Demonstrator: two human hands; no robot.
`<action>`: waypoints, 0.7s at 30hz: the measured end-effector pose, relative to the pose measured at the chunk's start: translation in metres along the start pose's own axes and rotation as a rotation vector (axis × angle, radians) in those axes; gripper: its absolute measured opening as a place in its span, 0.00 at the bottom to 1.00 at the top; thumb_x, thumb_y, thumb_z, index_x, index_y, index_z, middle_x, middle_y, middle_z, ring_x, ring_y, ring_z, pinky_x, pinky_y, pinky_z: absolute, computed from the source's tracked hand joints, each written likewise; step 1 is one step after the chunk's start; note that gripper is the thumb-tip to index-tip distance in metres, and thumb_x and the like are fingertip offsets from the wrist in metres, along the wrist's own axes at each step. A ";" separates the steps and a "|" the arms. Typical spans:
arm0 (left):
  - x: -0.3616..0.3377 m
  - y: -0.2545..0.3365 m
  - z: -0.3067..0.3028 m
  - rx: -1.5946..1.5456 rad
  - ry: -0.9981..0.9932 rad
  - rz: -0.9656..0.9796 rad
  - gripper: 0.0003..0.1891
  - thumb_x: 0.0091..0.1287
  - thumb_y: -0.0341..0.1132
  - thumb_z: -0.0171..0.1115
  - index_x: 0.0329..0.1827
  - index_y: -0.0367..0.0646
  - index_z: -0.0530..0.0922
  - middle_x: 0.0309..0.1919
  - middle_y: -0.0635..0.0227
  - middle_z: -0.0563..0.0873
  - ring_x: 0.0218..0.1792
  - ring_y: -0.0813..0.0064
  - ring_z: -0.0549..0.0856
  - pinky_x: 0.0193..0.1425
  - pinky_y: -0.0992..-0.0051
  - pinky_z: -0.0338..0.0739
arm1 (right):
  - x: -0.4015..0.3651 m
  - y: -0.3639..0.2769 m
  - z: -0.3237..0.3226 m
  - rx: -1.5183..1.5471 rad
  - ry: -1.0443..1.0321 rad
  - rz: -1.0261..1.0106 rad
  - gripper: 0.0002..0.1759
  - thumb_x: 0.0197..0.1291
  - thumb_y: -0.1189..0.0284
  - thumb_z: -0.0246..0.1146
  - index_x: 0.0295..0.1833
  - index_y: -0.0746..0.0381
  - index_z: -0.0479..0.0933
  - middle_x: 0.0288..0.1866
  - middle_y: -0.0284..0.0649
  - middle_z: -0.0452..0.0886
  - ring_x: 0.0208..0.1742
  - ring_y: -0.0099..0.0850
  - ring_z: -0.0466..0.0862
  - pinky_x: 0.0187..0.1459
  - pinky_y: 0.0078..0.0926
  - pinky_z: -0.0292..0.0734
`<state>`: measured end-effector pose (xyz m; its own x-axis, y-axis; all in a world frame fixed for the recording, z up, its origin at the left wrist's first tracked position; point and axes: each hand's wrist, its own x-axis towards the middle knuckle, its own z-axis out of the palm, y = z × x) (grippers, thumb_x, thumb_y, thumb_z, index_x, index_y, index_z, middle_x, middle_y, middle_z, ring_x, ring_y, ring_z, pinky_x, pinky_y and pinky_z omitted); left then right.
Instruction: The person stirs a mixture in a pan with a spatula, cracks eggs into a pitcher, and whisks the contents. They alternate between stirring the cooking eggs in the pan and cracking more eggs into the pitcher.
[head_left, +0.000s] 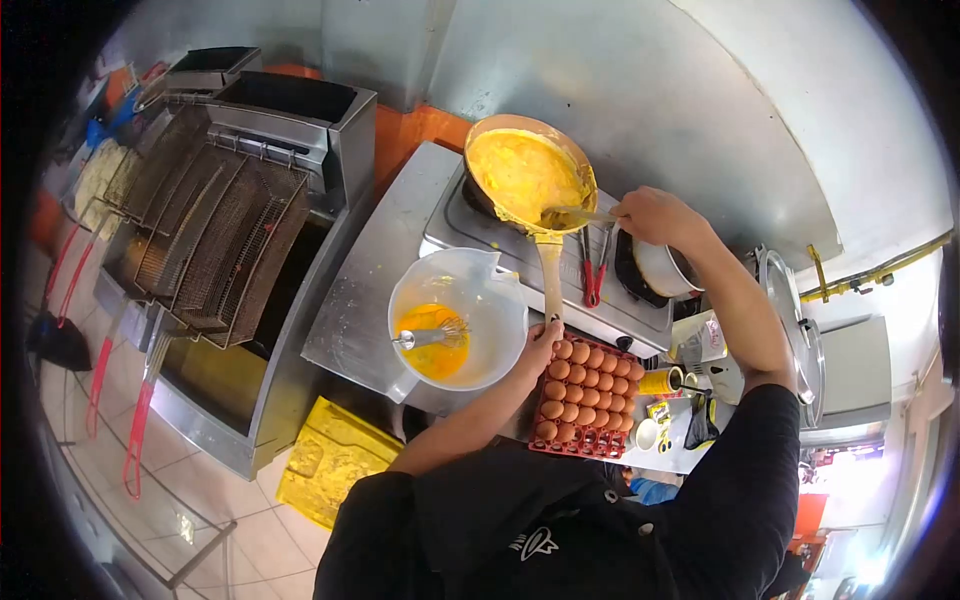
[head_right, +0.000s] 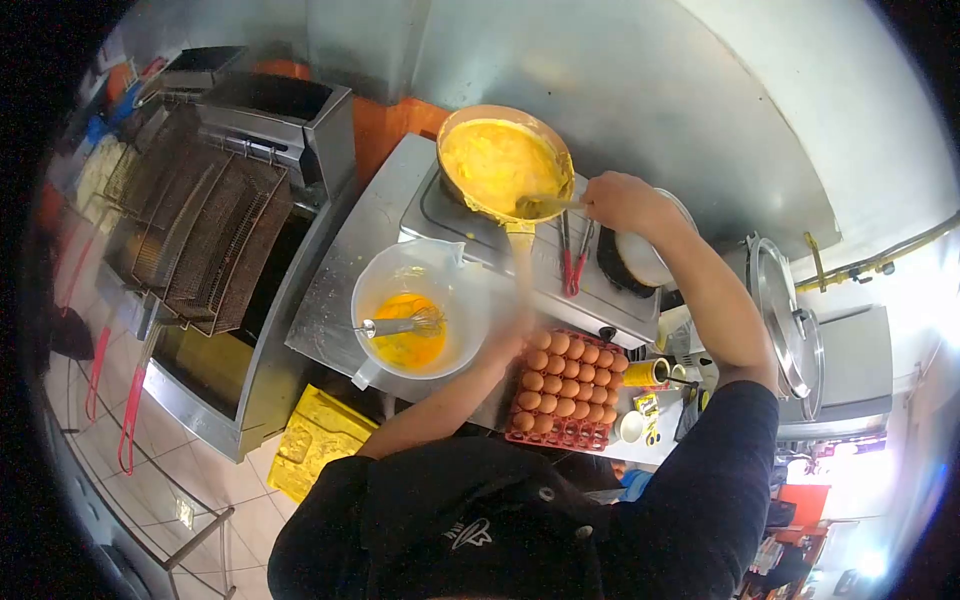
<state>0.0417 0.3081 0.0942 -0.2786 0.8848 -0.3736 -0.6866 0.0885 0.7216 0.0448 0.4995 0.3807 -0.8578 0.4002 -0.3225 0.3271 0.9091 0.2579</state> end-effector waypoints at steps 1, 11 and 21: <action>0.000 -0.001 -0.001 -0.001 -0.009 -0.006 0.18 0.69 0.52 0.61 0.33 0.45 0.80 0.21 0.79 0.76 0.21 0.87 0.71 0.24 0.84 0.65 | 0.004 0.002 0.004 -0.019 0.011 0.025 0.12 0.59 0.70 0.55 0.38 0.61 0.84 0.37 0.48 0.85 0.42 0.47 0.84 0.47 0.46 0.79; -0.002 0.009 -0.003 0.178 -0.026 0.037 0.18 0.69 0.52 0.60 0.31 0.46 0.79 0.22 0.77 0.77 0.19 0.87 0.72 0.23 0.84 0.66 | 0.067 0.035 0.083 0.148 0.214 0.214 0.15 0.66 0.64 0.53 0.47 0.58 0.82 0.38 0.51 0.84 0.44 0.50 0.83 0.47 0.48 0.78; -0.019 0.034 -0.004 0.233 -0.026 -0.008 0.19 0.68 0.53 0.62 0.32 0.44 0.79 0.23 0.76 0.78 0.19 0.85 0.74 0.22 0.83 0.67 | -0.027 -0.033 0.049 0.288 0.576 0.339 0.13 0.62 0.66 0.55 0.48 0.55 0.82 0.34 0.49 0.84 0.37 0.50 0.85 0.41 0.48 0.80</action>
<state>0.0205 0.2924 0.1233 -0.2542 0.8948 -0.3670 -0.5139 0.1965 0.8350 0.0768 0.4644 0.3363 -0.7372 0.6131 0.2839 0.6355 0.7720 -0.0168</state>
